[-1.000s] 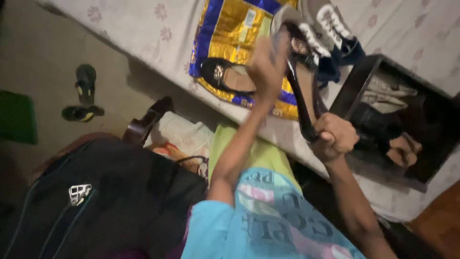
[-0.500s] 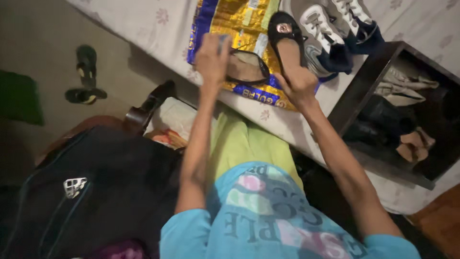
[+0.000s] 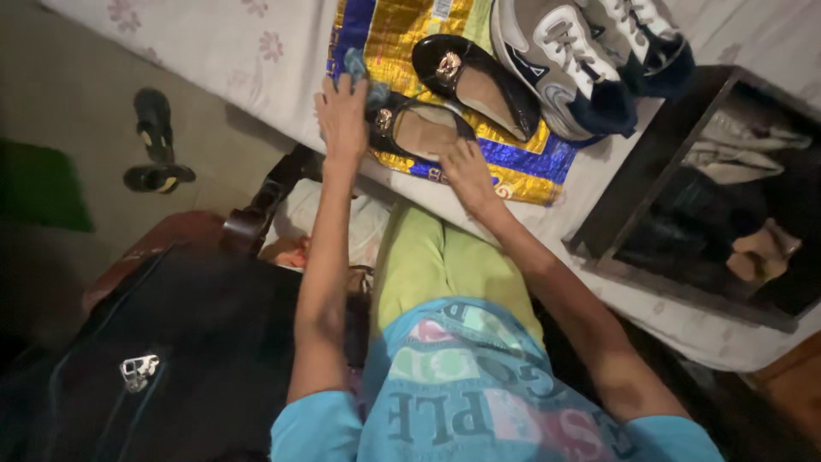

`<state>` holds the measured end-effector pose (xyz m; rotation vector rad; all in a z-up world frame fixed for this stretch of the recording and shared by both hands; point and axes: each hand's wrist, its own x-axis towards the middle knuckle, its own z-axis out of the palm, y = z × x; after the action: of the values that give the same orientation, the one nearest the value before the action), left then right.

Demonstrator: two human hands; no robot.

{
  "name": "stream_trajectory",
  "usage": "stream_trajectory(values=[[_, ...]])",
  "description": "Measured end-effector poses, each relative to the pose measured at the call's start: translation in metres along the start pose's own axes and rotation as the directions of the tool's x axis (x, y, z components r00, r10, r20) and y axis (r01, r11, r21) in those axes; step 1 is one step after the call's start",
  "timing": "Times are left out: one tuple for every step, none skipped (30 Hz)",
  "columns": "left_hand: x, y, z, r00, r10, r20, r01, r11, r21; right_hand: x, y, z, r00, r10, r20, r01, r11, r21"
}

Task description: The person wipes several pairs of shoes with a cloth. They handle a pair of sneakers, a pair of black flats, and a pair of white sneakers, wiping each one individually on a patterned mat.

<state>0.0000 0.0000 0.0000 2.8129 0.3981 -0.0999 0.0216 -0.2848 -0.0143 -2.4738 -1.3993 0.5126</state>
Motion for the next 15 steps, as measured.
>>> stream_trajectory(values=[[0.000, 0.004, 0.007, 1.000, -0.001, 0.001, 0.001, 1.000, -0.029, -0.006, -0.004, 0.021, 0.997, -0.002, 0.076, 0.009, 0.996, -0.085], [0.002, 0.014, 0.017, 1.000, -0.003, 0.003, 0.004, 0.998, -0.058, -0.016, -0.009, 0.042, 0.995, 0.000, 0.101, 0.014, 0.991, -0.133], [0.006, 0.027, 0.029, 1.000, -0.012, -0.007, 0.011, 0.996, -0.087, -0.021, -0.010, 0.063, 0.993, -0.006, 0.122, 0.029, 0.981, -0.190], [-0.002, 0.051, 0.041, 0.994, 0.036, -0.099, -0.045, 0.995, -0.093, -0.027, -0.010, 0.081, 0.990, -0.011, 0.144, 0.047, 0.969, -0.244], [-0.006, 0.074, 0.051, 0.975, 0.086, -0.204, -0.105, 0.991, -0.083, -0.021, -0.005, 0.098, 0.999, -0.026, 0.025, 0.031, 0.975, -0.220], [-0.008, 0.096, 0.060, 0.966, 0.167, -0.200, -0.215, 0.944, -0.249, -0.015, 0.003, 0.111, 0.995, -0.038, -0.094, 0.019, 0.981, -0.193], [-0.018, 0.113, 0.067, 0.952, 0.240, -0.192, -0.300, 0.859, -0.414, -0.020, 0.001, 0.121, 0.979, -0.042, -0.198, 0.011, 0.988, -0.154], [-0.024, 0.121, 0.073, 0.933, 0.330, -0.143, -0.359, 0.876, -0.322, -0.024, -0.001, 0.127, 0.982, -0.046, -0.184, 0.005, 0.977, -0.215], [-0.024, 0.128, 0.079, 0.904, 0.418, -0.094, -0.428, 0.874, -0.231, -0.024, 0.003, 0.129, 0.984, -0.049, -0.173, -0.002, 0.959, -0.284], [-0.024, 0.130, 0.083, 0.867, 0.497, -0.037, -0.497, 0.856, -0.142, -0.024, 0.004, 0.128, 0.985, -0.052, -0.162, -0.008, 0.936, -0.351], [-0.015, 0.109, 0.086, 0.913, 0.408, -0.020, -0.404, 0.894, -0.192, -0.019, 0.007, 0.126, 0.998, 0.049, -0.041, -0.058, 0.958, -0.282], [-0.007, 0.083, 0.086, 0.949, 0.315, 0.002, -0.305, 0.921, -0.240, -0.014, 0.008, 0.125, 0.986, 0.139, 0.087, -0.117, 0.969, -0.219], [-0.014, 0.075, 0.085, 0.951, 0.309, -0.009, -0.302, 0.925, -0.232, -0.020, 0.000, 0.124, 0.946, 0.225, 0.233, -0.192, 0.969, -0.154], [-0.019, 0.068, 0.083, 0.953, 0.302, -0.021, -0.299, 0.928, -0.223, -0.027, -0.007, 0.124, 0.951, 0.199, 0.235, -0.166, 0.974, -0.155], [-0.011, 0.062, 0.083, 0.952, 0.302, -0.050, -0.306, 0.929, -0.210, -0.023, -0.003, 0.125, 0.959, 0.175, 0.223, -0.139, 0.976, -0.166]])
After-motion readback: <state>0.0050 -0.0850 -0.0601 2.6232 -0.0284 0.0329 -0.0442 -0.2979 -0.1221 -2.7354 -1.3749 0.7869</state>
